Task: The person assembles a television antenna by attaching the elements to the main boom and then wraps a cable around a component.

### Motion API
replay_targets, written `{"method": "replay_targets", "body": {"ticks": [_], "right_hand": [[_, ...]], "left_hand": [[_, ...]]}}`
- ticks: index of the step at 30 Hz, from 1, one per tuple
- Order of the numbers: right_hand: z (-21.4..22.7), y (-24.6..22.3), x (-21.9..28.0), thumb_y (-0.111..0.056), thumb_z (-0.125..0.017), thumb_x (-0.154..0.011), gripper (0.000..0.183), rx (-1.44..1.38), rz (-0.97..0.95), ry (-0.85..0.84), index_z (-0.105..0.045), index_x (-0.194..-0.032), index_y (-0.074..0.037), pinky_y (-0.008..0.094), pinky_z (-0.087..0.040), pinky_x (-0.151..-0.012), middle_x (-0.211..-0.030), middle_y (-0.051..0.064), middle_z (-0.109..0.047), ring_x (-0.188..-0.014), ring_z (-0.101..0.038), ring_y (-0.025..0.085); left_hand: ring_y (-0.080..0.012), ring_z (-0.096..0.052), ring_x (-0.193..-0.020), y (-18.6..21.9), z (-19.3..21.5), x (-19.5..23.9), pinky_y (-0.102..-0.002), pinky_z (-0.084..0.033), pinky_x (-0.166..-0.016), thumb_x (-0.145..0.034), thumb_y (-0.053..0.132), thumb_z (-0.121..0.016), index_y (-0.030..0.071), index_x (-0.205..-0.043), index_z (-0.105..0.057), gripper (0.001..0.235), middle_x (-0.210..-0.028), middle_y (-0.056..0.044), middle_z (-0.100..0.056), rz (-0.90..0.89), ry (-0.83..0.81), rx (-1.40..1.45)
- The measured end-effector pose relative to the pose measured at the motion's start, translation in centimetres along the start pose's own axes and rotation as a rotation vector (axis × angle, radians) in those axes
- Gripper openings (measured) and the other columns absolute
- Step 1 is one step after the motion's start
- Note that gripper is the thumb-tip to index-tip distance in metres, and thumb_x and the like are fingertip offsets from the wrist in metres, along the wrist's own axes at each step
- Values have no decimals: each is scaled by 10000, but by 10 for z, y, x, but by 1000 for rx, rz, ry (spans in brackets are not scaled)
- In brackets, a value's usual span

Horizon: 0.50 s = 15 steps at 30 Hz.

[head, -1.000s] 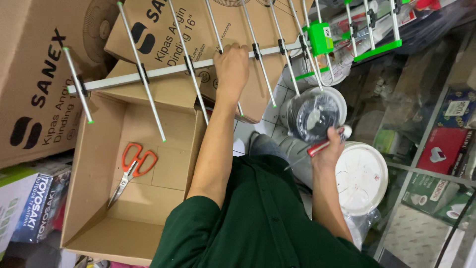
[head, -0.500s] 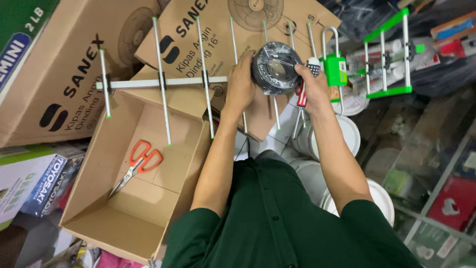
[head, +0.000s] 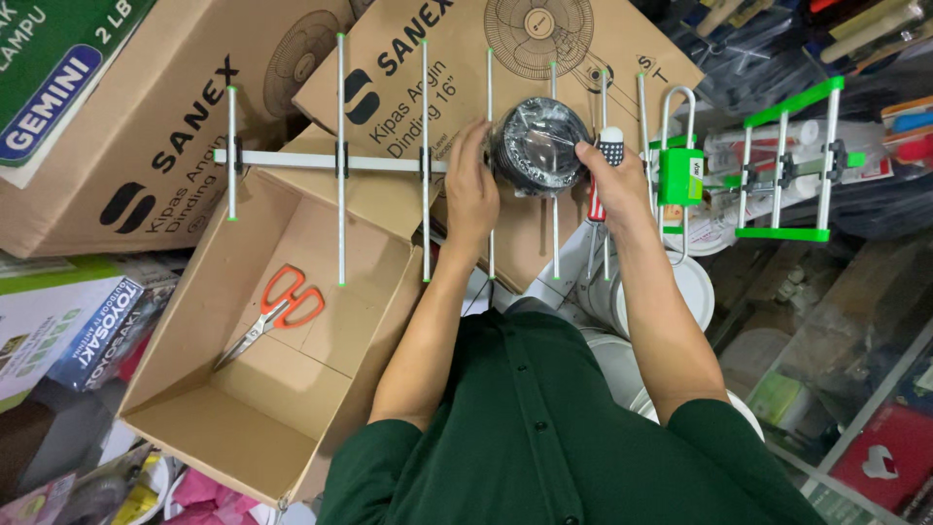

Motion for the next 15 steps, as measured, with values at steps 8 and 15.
{"method": "replay_targets", "body": {"ticks": [8,15], "right_hand": [[-12,-20,11,-265,-789,-935,258,97,121,-70,-633,-963,-61,263,-431,-496,-724,-32,-593,-561,-529,66],[-21,-32,24,-282,-774,-907,268,153,66,-107,-647,-979,-57,248,-396,-449,-673,-25,-594,-519,-522,66]], "left_hand": [[-368,-573,-1307,22,15,52,-421,-474,-1123,-983,-29,-533,-9,-1352,-558,370,-1383,-214,-557,71,114,-26],[-270,-613,-1178,-45,-11,70,-360,-511,-989,-993,332,-655,-55,-1377,-497,568,-1333,-225,-601,684,-7,353]]}}
Point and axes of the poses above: each hand's wrist, its own x-axis away from the middle knuckle, its own z-axis out of the back of the hand, y = z × x, the point moved 6 cm from there along -x, towards the middle knuckle
